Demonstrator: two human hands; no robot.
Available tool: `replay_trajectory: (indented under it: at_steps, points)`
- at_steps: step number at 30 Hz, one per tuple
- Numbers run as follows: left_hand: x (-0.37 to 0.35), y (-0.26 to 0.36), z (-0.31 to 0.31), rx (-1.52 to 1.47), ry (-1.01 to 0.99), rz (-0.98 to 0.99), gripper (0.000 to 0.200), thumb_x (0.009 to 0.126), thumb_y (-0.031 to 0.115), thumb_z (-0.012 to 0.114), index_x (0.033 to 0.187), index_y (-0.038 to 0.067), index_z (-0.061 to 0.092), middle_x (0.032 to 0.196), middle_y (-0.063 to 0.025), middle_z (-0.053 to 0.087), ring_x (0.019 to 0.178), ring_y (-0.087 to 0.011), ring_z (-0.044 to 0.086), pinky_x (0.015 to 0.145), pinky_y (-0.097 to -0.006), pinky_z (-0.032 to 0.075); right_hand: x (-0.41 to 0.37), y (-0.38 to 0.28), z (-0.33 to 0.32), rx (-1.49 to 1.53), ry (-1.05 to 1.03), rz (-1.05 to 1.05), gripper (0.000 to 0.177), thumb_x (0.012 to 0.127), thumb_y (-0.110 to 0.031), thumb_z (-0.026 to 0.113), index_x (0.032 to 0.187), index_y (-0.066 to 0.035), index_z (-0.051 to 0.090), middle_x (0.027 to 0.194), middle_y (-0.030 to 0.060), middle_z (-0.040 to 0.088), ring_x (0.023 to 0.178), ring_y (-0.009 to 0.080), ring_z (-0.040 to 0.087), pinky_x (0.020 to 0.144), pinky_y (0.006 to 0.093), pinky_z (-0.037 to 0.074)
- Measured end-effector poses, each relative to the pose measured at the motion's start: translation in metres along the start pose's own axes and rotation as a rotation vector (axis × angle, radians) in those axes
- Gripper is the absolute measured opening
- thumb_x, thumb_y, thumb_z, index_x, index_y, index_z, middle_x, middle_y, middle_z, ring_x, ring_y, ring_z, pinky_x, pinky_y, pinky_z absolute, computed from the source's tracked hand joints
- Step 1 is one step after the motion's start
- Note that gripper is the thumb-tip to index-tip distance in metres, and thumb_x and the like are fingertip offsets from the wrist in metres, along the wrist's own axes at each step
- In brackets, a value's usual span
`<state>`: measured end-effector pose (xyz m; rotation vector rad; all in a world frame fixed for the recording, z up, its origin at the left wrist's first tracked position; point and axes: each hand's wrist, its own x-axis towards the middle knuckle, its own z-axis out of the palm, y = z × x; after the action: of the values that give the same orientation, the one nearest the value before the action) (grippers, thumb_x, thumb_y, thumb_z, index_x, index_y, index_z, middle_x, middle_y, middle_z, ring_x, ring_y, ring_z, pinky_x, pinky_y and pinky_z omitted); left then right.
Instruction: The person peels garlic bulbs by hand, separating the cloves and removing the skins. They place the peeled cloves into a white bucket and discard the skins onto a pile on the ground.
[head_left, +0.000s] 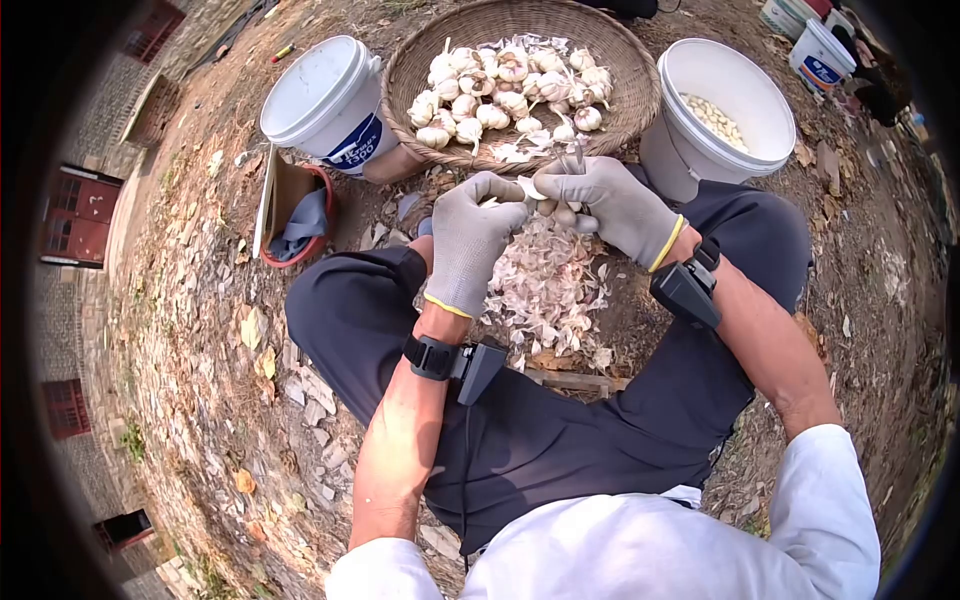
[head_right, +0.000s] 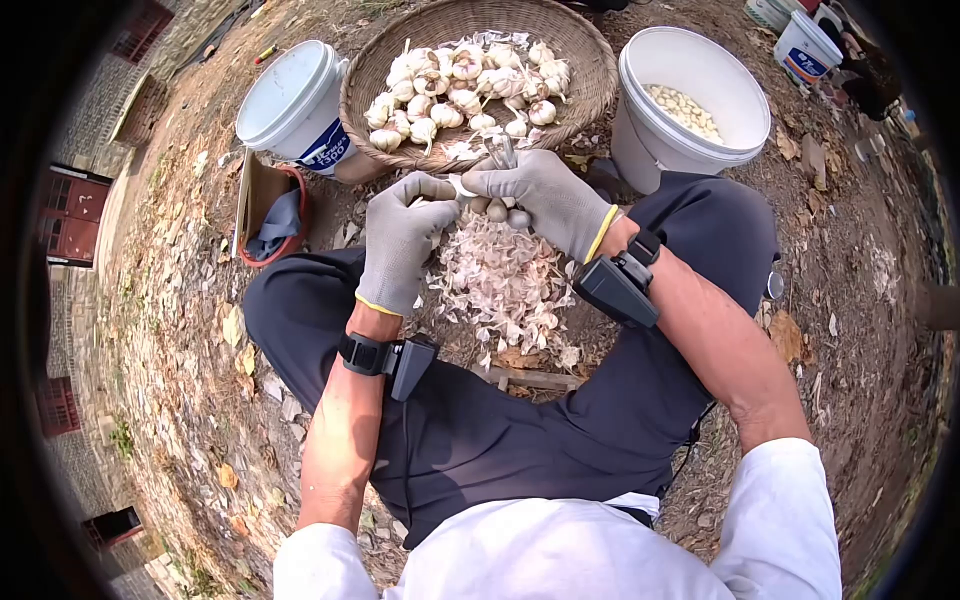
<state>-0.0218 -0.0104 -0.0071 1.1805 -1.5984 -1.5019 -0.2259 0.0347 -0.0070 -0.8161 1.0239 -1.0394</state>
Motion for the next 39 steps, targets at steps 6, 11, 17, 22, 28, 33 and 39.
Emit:
replay_trajectory:
  at_steps: [6,11,17,22,28,33,39]
  points:
    - [-0.001,0.006,-0.003,0.18,0.026,0.057,0.012,0.082,0.007,0.073,0.091,0.001,0.076,0.076,-0.0013,0.071,0.067,-0.0057,0.06,0.061,-0.023,0.046,0.001,0.003,-0.005,0.049,0.013,0.063,0.023,0.104,-0.024,0.071,0.101,-0.002,0.068,0.082,0.0017,0.07,0.06,0.0022,0.058,0.045,0.0158,0.04]
    - [-0.003,0.003,0.001,0.278,0.078,0.214,0.019,0.085,0.008,0.073,0.102,-0.001,0.077,0.08,0.0006,0.07,0.068,-0.0029,0.058,0.061,-0.0202,0.044,0.004,0.004,-0.01,0.072,-0.01,0.121,0.024,0.105,-0.025,0.07,0.1,-0.001,0.069,0.08,0.0017,0.069,0.059,0.0026,0.058,0.045,0.0161,0.04]
    - [-0.008,0.009,0.002,0.084,-0.017,0.108,0.019,0.09,0.012,0.076,0.104,-0.001,0.077,0.081,0.0008,0.07,0.068,-0.0018,0.057,0.06,-0.0192,0.042,0.0,0.0,-0.006,0.01,0.031,0.117,0.027,0.104,-0.026,0.071,0.094,-0.001,0.071,0.077,0.002,0.068,0.058,0.003,0.058,0.044,0.0163,0.04]
    - [-0.007,0.006,0.005,0.101,0.002,0.116,0.012,0.092,0.011,0.075,0.098,0.0,0.076,0.079,0.0011,0.07,0.065,-0.0012,0.054,0.057,-0.0193,0.04,-0.001,0.0,0.001,-0.046,0.11,0.092,0.024,0.102,-0.022,0.072,0.091,-0.001,0.072,0.074,0.0016,0.068,0.055,0.0032,0.057,0.043,0.0172,0.039]
    - [-0.008,0.012,0.002,-0.061,-0.1,-0.001,0.015,0.093,0.013,0.076,0.097,-0.002,0.075,0.078,-0.0012,0.071,0.062,-0.0023,0.053,0.056,-0.0196,0.039,-0.001,0.003,0.004,-0.103,0.129,0.05,0.021,0.101,-0.021,0.073,0.09,-0.002,0.071,0.072,0.0011,0.068,0.052,0.003,0.057,0.042,0.0181,0.038]
    - [-0.001,-0.002,0.001,-0.296,-0.113,-0.126,0.016,0.093,0.012,0.074,0.098,-0.003,0.073,0.077,-0.0028,0.071,0.062,-0.0027,0.055,0.056,-0.0194,0.04,0.0,0.005,0.009,-0.056,0.142,0.009,0.021,0.102,-0.021,0.072,0.092,-0.002,0.07,0.073,0.0012,0.069,0.053,0.0031,0.057,0.042,0.018,0.039]
    - [-0.003,-0.006,0.013,0.06,0.047,0.055,0.015,0.095,0.012,0.073,0.098,-0.003,0.074,0.076,-0.0021,0.071,0.061,-0.0024,0.055,0.056,-0.0183,0.041,-0.001,0.005,0.015,-0.086,0.117,-0.013,0.021,0.102,-0.02,0.072,0.093,-0.001,0.07,0.077,0.0023,0.071,0.056,0.0032,0.059,0.045,0.0182,0.039]
